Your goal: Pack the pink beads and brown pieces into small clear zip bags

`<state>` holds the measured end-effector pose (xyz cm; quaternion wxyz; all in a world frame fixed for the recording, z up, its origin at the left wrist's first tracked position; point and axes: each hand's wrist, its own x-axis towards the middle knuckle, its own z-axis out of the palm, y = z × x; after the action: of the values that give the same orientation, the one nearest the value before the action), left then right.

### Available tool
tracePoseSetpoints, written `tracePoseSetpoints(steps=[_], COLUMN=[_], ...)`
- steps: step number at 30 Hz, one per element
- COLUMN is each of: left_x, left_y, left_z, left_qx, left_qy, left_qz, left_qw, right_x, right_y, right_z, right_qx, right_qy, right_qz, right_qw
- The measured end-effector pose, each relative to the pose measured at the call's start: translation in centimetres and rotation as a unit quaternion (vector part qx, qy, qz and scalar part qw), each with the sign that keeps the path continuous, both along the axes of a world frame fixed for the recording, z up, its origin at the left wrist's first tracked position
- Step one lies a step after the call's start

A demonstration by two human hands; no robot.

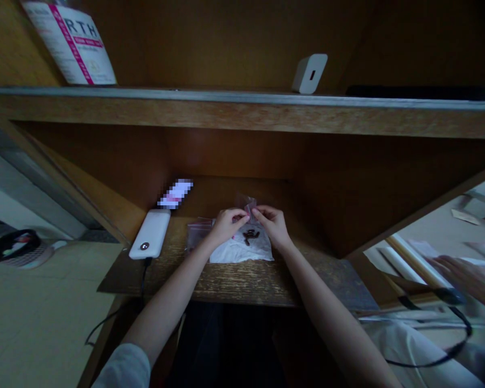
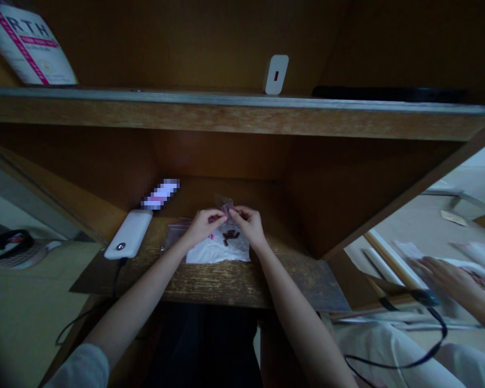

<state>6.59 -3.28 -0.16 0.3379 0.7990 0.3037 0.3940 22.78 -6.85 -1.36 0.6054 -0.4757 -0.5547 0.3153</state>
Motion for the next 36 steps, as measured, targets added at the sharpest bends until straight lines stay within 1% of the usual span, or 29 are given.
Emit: tracePoseSetpoints(steps=[3, 6, 10, 13, 16, 18, 20, 22, 26, 29, 36], left_x=[0.1, 0.2, 0.2, 0.0, -0.1, -0.2, -0.3, -0.4, -0.7, -0.8, -0.6], left_y=[-0.1, -0.1, 0.2, 0.6, 0.8, 0.9, 0.9, 0.7, 0.2, -0.1, -0.5], left_z=[-0.2, -0.4, -0.6, -0.6, -0.7, -0.8, -0.8, -0.6, -0.2, 0.0, 0.1], left_qx=[0.001, -0.008, -0.062, -0.098, -0.108, -0.105, -0.092, -0.063, 0.039, 0.094, 0.160], left_qy=[0.001, -0.010, -0.077, -0.132, -0.144, -0.133, -0.116, -0.088, -0.019, 0.018, 0.068], left_qz=[-0.010, -0.003, 0.002, -0.015, -0.040, -0.042, -0.030, -0.016, 0.006, 0.018, 0.062], left_qw=[1.000, 1.000, 0.995, 0.986, 0.983, 0.985, 0.989, 0.994, 0.999, 0.995, 0.983], right_x=[0.0, -0.1, -0.4, -0.6, -0.5, -0.5, -0.4, -0.4, -0.4, -0.6, -1.4], right_y=[-0.1, -0.4, -0.8, -0.9, -0.9, -0.9, -0.9, -1.0, -1.1, -1.3, -1.7], right_z=[0.0, 0.3, 0.5, 0.3, 0.1, 0.0, 0.0, 0.1, 0.3, 0.6, 1.0], right_qx=[0.015, 0.023, 0.008, 0.015, 0.032, 0.040, 0.050, 0.061, 0.066, 0.064, 0.065], right_qy=[-0.005, -0.016, -0.082, -0.132, -0.165, -0.190, -0.223, -0.256, -0.303, -0.335, -0.381], right_qz=[-0.017, -0.001, 0.034, 0.047, 0.050, 0.049, 0.050, 0.047, 0.031, -0.001, -0.081], right_qw=[1.000, 1.000, 0.996, 0.990, 0.984, 0.980, 0.972, 0.964, 0.950, 0.940, 0.919])
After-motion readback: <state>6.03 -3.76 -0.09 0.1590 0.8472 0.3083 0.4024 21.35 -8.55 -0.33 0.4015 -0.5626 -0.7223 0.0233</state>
